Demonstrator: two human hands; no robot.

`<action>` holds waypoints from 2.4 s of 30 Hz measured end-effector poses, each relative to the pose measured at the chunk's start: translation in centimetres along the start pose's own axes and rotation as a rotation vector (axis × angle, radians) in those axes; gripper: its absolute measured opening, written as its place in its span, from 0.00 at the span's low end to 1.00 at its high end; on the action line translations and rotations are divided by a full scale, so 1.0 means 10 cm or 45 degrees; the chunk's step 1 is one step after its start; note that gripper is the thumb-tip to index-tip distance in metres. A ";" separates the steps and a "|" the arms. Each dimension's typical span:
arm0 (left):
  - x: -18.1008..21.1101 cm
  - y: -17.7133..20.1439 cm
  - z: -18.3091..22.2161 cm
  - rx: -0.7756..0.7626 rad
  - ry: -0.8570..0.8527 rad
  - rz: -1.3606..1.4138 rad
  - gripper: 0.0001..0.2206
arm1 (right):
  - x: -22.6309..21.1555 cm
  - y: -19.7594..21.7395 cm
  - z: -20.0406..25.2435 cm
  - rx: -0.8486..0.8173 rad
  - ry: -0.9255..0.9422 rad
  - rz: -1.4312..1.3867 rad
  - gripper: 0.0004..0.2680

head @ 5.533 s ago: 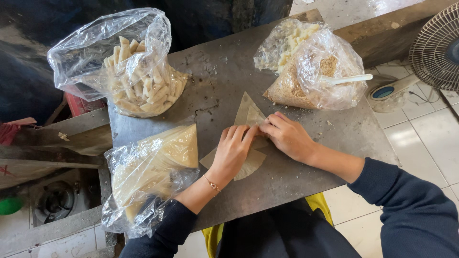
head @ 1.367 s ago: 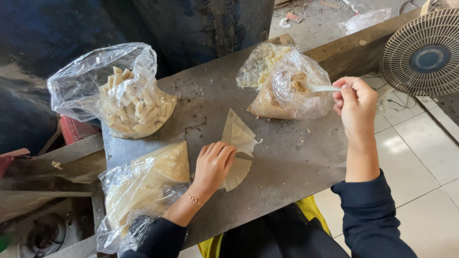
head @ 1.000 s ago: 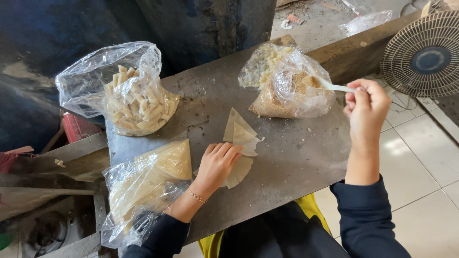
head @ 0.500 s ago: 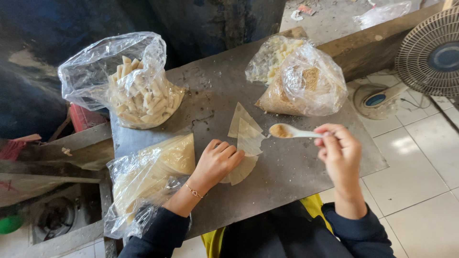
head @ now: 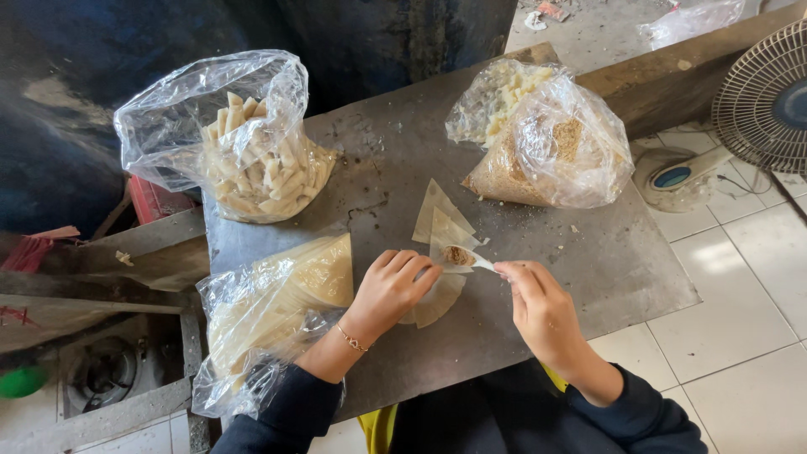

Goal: The person prepares snacks by using a spoon to place filling from a plastic bag onto triangular pastry sheets and then folding the sheets into triangular shapes on a metal table.

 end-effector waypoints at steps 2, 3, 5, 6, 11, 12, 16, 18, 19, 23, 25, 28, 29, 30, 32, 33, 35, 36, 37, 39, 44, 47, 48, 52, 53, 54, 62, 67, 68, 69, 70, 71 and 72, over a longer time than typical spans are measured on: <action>0.00 0.00 0.00 -0.001 -0.013 -0.031 0.12 | -0.08 0.05 -0.02 0.013 0.079 0.102 0.13; 0.01 -0.01 0.00 -0.001 -0.018 -0.048 0.12 | -0.11 0.07 -0.02 0.028 0.122 0.138 0.13; 0.00 -0.01 0.00 -0.008 -0.018 -0.066 0.11 | -0.15 0.07 -0.05 0.046 0.181 0.202 0.15; 0.01 -0.03 0.00 -0.014 -0.015 -0.069 0.11 | -0.17 0.07 -0.05 0.040 0.191 0.232 0.15; 0.02 -0.04 -0.01 0.026 -0.029 -0.109 0.11 | -0.17 0.05 -0.06 0.061 0.220 0.284 0.14; 0.02 -0.05 -0.01 0.027 -0.036 -0.132 0.10 | -0.16 0.04 -0.05 0.078 0.214 0.284 0.14; 0.03 -0.03 0.00 0.014 -0.020 -0.067 0.13 | -0.10 0.04 0.00 0.134 0.144 0.240 0.13; 0.04 -0.01 -0.01 0.027 -0.035 -0.046 0.15 | -0.01 0.05 0.00 0.163 0.027 0.070 0.09; 0.04 -0.02 -0.02 0.007 -0.045 -0.032 0.16 | 0.05 0.07 0.01 0.180 -0.031 -0.013 0.08; 0.08 -0.05 -0.02 -0.038 -0.093 -0.002 0.17 | 0.42 0.27 0.01 0.258 -0.273 -0.202 0.06; 0.07 -0.07 -0.03 -0.032 -0.110 0.004 0.18 | 0.63 0.42 0.00 0.366 -0.380 -0.339 0.06; 0.06 -0.10 0.01 -0.036 -0.103 0.025 0.18 | 0.90 0.68 -0.05 0.599 -0.330 -0.434 0.05; 0.05 -0.11 0.02 -0.040 -0.105 0.030 0.18 | 1.00 0.74 -0.12 0.654 -0.327 -0.397 0.06; 0.05 -0.12 0.01 -0.041 -0.115 0.035 0.17 | 1.10 0.78 -0.22 0.717 -0.320 -0.356 0.06; 0.06 -0.12 0.00 -0.052 -0.097 0.044 0.17 | 1.25 0.77 -0.44 0.674 -0.278 -0.339 0.06; 0.06 -0.12 -0.01 -0.058 -0.088 0.048 0.17 | 1.29 0.75 -0.53 0.652 -0.257 -0.332 0.06; 0.06 -0.09 -0.02 -0.043 -0.114 0.027 0.17 | 1.28 0.71 -0.66 0.631 -0.157 -0.135 0.06; 0.07 -0.08 -0.01 -0.038 -0.124 0.022 0.17 | 1.25 0.69 -0.69 0.615 -0.112 -0.034 0.06; 0.07 -0.08 -0.01 -0.042 -0.119 0.020 0.16 | 1.23 0.68 -0.72 0.570 -0.086 0.065 0.05; 0.06 -0.10 0.00 -0.054 -0.113 0.027 0.16 | 1.16 0.65 -0.73 0.473 -0.045 0.270 0.05; 0.05 -0.14 0.01 -0.080 -0.087 0.008 0.15 | 0.90 0.64 -0.76 0.481 0.085 0.396 0.08; 0.05 -0.14 0.01 -0.090 -0.075 0.022 0.15 | 0.75 0.69 -0.74 0.591 0.175 0.330 0.11; 0.04 -0.14 0.00 -0.093 -0.071 0.025 0.15 | 0.70 0.69 -0.73 0.630 0.203 0.247 0.12; 0.05 -0.13 -0.01 -0.054 -0.070 0.058 0.17 | 0.30 0.33 -0.41 0.300 0.261 0.256 0.08; 0.05 -0.14 -0.02 -0.056 -0.063 0.056 0.18 | 0.20 0.13 -0.38 0.143 0.263 0.347 0.07; 0.05 -0.13 -0.01 -0.067 -0.059 0.055 0.18 | 0.14 -0.04 -0.36 -0.013 0.261 0.430 0.09; 0.07 -0.10 -0.05 -0.009 0.020 0.175 0.15 | 0.18 -0.34 -0.61 -0.519 0.287 0.362 0.08; 0.06 -0.13 -0.06 -0.021 0.114 0.222 0.15 | 0.19 -0.42 -0.67 -0.550 0.395 0.042 0.09; 0.05 -0.13 -0.06 -0.024 0.138 0.235 0.15 | 0.20 -0.44 -0.67 -0.552 0.417 0.014 0.09; 0.04 -0.13 -0.07 -0.027 0.162 0.248 0.15 | 0.20 -0.45 -0.67 -0.554 0.439 -0.015 0.09; 0.04 -0.13 -0.07 -0.039 0.158 0.239 0.15 | 0.23 -0.46 -0.66 -0.586 0.385 -0.055 0.10; 0.03 -0.13 -0.07 -0.050 0.155 0.229 0.15 | 0.27 -0.45 -0.65 -0.617 0.331 -0.095 0.10; 0.03 -0.13 -0.07 -0.060 0.149 0.218 0.15 | 0.30 -0.45 -0.64 -0.646 0.279 -0.132 0.11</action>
Point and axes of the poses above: each hand's wrist, its own z-axis away from the middle knuckle, its own y-axis out of the back of the hand, x = y × z, the point moved 4 cm from there along -z, towards the middle knuckle, and after that the axes turned 9 degrees about z, right-handed, at the moved point
